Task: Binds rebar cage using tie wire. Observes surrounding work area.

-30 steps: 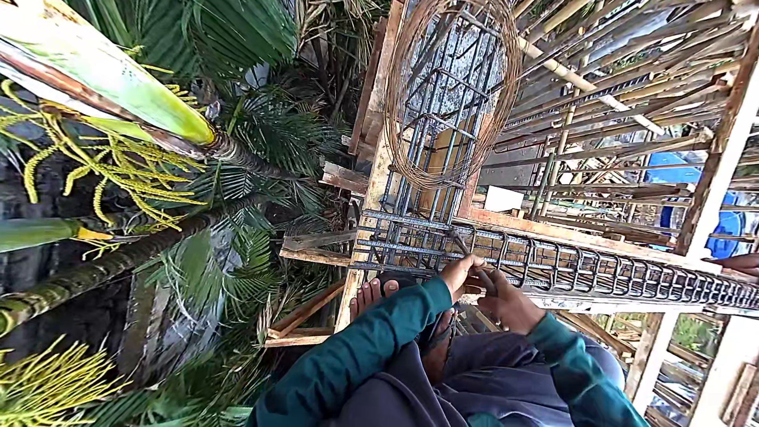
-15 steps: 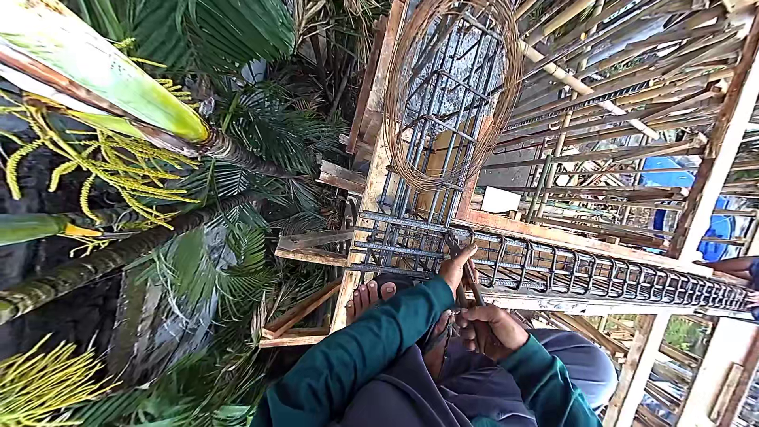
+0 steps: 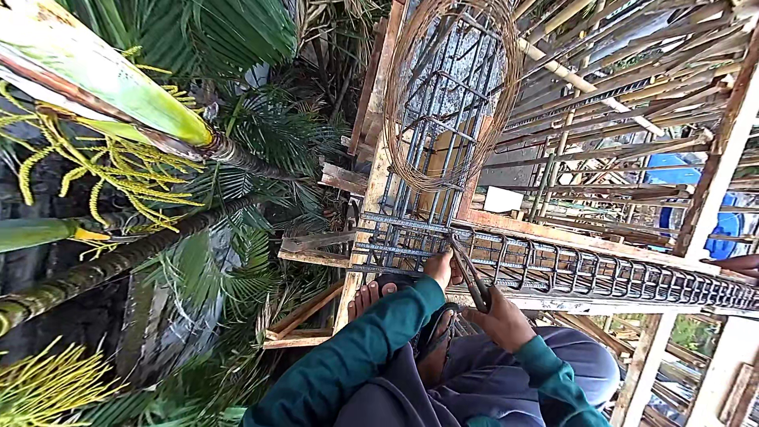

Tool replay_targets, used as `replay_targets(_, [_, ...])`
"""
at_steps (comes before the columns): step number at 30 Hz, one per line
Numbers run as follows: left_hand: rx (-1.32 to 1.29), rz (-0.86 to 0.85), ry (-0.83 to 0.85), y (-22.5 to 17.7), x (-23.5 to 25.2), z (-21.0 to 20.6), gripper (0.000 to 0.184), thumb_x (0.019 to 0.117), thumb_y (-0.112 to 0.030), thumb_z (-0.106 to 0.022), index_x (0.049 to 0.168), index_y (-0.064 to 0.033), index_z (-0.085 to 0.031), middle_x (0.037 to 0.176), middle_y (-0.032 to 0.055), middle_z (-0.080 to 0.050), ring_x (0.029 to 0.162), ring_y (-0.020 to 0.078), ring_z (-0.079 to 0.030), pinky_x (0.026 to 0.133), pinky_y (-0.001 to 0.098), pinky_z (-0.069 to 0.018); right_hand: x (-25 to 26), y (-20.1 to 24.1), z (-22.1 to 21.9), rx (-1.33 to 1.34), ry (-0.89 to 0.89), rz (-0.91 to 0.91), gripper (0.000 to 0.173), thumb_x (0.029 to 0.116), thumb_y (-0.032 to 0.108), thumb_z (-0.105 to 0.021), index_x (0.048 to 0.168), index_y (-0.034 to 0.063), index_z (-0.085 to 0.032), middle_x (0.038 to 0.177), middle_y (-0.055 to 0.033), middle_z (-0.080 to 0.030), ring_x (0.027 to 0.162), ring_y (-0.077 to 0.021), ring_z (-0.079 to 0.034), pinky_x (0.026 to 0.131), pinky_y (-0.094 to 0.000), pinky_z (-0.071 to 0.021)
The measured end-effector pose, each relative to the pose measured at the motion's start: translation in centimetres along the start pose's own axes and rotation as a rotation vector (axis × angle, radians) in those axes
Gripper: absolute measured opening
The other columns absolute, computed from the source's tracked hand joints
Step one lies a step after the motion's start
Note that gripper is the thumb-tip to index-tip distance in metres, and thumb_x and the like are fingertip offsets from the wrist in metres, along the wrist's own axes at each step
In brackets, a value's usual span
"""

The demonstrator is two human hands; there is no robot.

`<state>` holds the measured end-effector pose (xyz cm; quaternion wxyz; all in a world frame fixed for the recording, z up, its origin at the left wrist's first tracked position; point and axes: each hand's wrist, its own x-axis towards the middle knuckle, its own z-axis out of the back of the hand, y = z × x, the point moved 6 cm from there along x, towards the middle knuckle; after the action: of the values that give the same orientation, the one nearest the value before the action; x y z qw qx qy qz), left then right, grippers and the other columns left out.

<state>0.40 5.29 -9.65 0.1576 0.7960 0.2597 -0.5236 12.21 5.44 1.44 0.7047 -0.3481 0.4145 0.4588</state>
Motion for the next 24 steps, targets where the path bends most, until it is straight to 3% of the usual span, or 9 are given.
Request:
replay_targets(4, [-0.067,0.017,0.093,0.1,-0.5,-1.9,0.063,0.1117,-0.051,-0.026,0.128,0.0015,-0.057,0.098,0.0165,-0.069,0.078,0.023,-0.068,0.07,0.0363,-0.0572,0.6,-0.2,-0.6,0.375,0.213,0.061,0.064,0.0842,0.034,-0.084,0.124,0.0001,-0.047,0.083,-0.0104,-0.065,0.059,-0.0196,-0.065,0.059,-0.036,-0.0589])
replay_targets(6, [-0.121,-0.006,0.096,-0.2,-0.5,-2.7,0.059,0.1118,-0.048,-0.03,0.115,0.0035,-0.059,0.084,0.0127,-0.066,0.067,0.0197,-0.067,0.064,0.0321,-0.0585,0.1,0.5,-0.7,0.77,0.355,0.144,0.048,0.0867,0.019,-0.078,0.116,0.0005,-0.045,0.083,-0.0128,-0.072,0.061,-0.022,-0.072,0.057,-0.034,-0.0626])
replay_targets(9, [-0.227,-0.02,0.216,-0.5,-0.3,-3.4,0.051,0.1111,-0.045,-0.035,0.098,-0.0018,-0.06,0.074,0.0068,-0.067,0.066,0.0145,-0.068,0.063,0.027,-0.0581,-1.0,1.6,-1.2,1.498,0.615,0.204,0.027,0.092,0.016,-0.067,0.113,0.0033,-0.055,0.106,-0.0229,-0.074,0.08,-0.0288,-0.077,0.067,-0.0353,-0.0641])
replay_targets(11, [-0.281,-0.009,0.299,-0.3,0.1,-3.4,0.05,0.111,-0.046,-0.034,0.099,-0.0038,-0.058,0.075,0.006,-0.066,0.067,0.014,-0.068,0.064,0.0262,-0.0582,-1.7,2.9,-1.9,1.664,0.652,0.12,0.026,0.0945,0.02,-0.054,0.113,0.0022,-0.057,0.098,-0.0181,-0.071,0.067,-0.022,-0.072,0.056,-0.0312,-0.0612])
replay_targets(13, [-0.244,0.013,0.284,0.2,0.2,-2.7,0.058,0.1101,-0.051,-0.03,0.106,-0.0011,-0.06,0.078,0.0094,-0.067,0.069,0.018,-0.069,0.066,0.0305,-0.0588,-1.8,3.4,-2.0,1.452,0.542,0.06,0.02,0.0988,0.016,-0.045,0.112,0.0033,-0.053,0.078,-0.008,-0.062,0.05,-0.0129,-0.061,0.043,-0.0261,-0.0546])
replay_targets(15, [-0.177,0.03,0.256,1.0,-0.4,-2.1,0.073,0.1079,-0.06,-0.02,0.119,0.0001,-0.06,0.09,0.0139,-0.071,0.078,0.0228,-0.071,0.071,0.0362,-0.0598,-0.9,2.7,-0.3,0.694,0.209,0.088,0.02,0.0978,0.004,-0.052,0.117,0.0018,-0.052,0.069,-0.0068,-0.054,0.046,-0.0133,-0.052,0.041,-0.0276,-0.0476])
replay_targets(18, [-0.08,0.058,0.277,2.6,-1.4,-0.6,0.087,0.1049,-0.065,-0.002,0.15,-0.004,-0.044,0.134,0.0208,-0.061,0.111,0.0298,-0.065,0.092,0.0462,-0.0523,-0.7,2.4,2.0,-0.248,-0.082,0.013,0.058,0.0936,0.008,-0.058,0.15,0.0057,-0.044,0.128,-0.0226,-0.063,0.105,-0.0376,-0.07,0.088,-0.0565,-0.0562])
replay_targets(20, [-0.076,0.086,0.186,3.2,-1.7,1.0,0.079,0.1084,-0.06,-0.007,0.148,-0.0042,-0.047,0.133,0.0205,-0.062,0.111,0.0302,-0.065,0.093,0.0466,-0.0509,-1.1,2.6,2.1,-0.452,-0.212,0.019,0.062,0.0927,0.007,-0.057,0.152,0.006,-0.041,0.139,-0.0227,-0.057,0.108,-0.0399,-0.07,0.086,-0.0571,-0.0573])
replay_targets(24, [0.057,-0.005,0.1,0.6,-2.5,1.7,0.052,0.1132,-0.041,-0.033,0.144,-0.0026,-0.049,0.122,0.0167,-0.068,0.097,0.0238,-0.068,0.083,0.039,-0.0543,-0.7,1.8,2.3,-0.483,-0.319,0.069,0.056,0.094,0.008,-0.058,0.149,0.0078,-0.047,0.135,-0.0209,-0.06,0.109,-0.0403,-0.068,0.082,-0.0551,-0.058])
